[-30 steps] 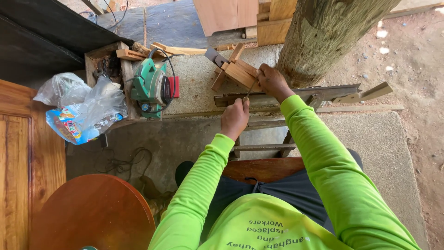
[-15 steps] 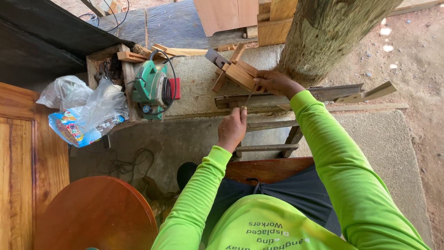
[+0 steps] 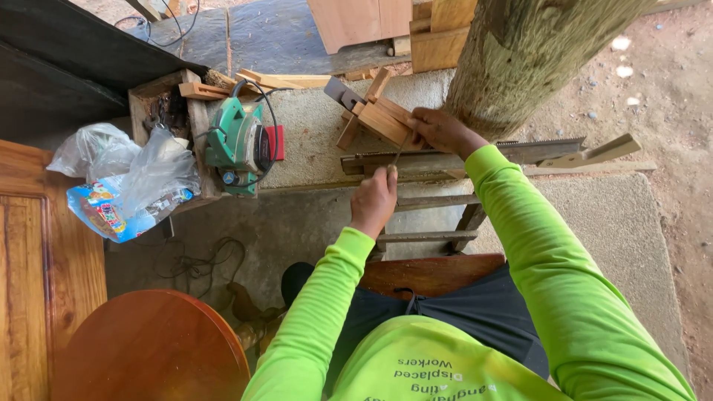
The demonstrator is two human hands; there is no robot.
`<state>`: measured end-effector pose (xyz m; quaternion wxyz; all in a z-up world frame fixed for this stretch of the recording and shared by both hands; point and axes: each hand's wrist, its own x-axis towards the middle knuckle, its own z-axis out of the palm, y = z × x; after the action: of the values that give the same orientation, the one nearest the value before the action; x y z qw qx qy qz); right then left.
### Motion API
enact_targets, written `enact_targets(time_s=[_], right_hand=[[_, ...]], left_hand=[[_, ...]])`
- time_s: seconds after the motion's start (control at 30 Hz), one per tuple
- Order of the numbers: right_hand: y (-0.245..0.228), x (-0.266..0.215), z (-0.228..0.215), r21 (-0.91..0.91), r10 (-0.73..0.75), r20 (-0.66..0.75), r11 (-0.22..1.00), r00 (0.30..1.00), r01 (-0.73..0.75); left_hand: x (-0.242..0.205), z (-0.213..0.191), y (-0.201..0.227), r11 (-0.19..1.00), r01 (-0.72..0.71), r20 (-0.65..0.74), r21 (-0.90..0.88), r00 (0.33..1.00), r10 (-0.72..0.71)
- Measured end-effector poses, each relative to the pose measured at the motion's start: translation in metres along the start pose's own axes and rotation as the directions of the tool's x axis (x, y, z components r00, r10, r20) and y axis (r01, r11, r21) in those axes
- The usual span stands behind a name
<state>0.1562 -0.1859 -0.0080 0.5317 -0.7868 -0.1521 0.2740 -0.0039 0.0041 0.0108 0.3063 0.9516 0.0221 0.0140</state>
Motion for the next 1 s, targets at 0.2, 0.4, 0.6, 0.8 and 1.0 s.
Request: enact_targets(time_s=[0.2,0.4,0.6,0.8,1.0], right_hand=[[-0.035,-0.017,-0.006,-0.36,-0.118,-0.14,0.931,0.983,0.06],[-0.031,-0.023,-0.004,-0.482,-0.15,-0.16,0.875,0.976,0.055],[-0.014,-0.015,-0.005,-0.302,-0.124,-0.102,0.949,0.987,0.089],[-0.002,0.001,-0.005,-0.258,-0.188,0.229,0.934,0.955,0.246],[0.004,0.006,-0.002,-0.317,-0.156,0.245,0.92,0.957,0.231]], left_hand=[[0.005,0.004,0.003,0.999,-0.009,-0.025,0.03,1.0,0.01],[0.007,0.003,0.002,0.999,0.01,-0.028,0.038,1.0,-0.009],[-0.006,-0.009,0.002,1.0,0.011,-0.011,0.026,1.0,-0.01],[-0.035,-0.036,0.0,0.996,0.048,0.056,0.073,0.997,-0.052],[-0.019,-0.031,0.007,0.994,0.097,0.172,0.052,0.98,-0.105]])
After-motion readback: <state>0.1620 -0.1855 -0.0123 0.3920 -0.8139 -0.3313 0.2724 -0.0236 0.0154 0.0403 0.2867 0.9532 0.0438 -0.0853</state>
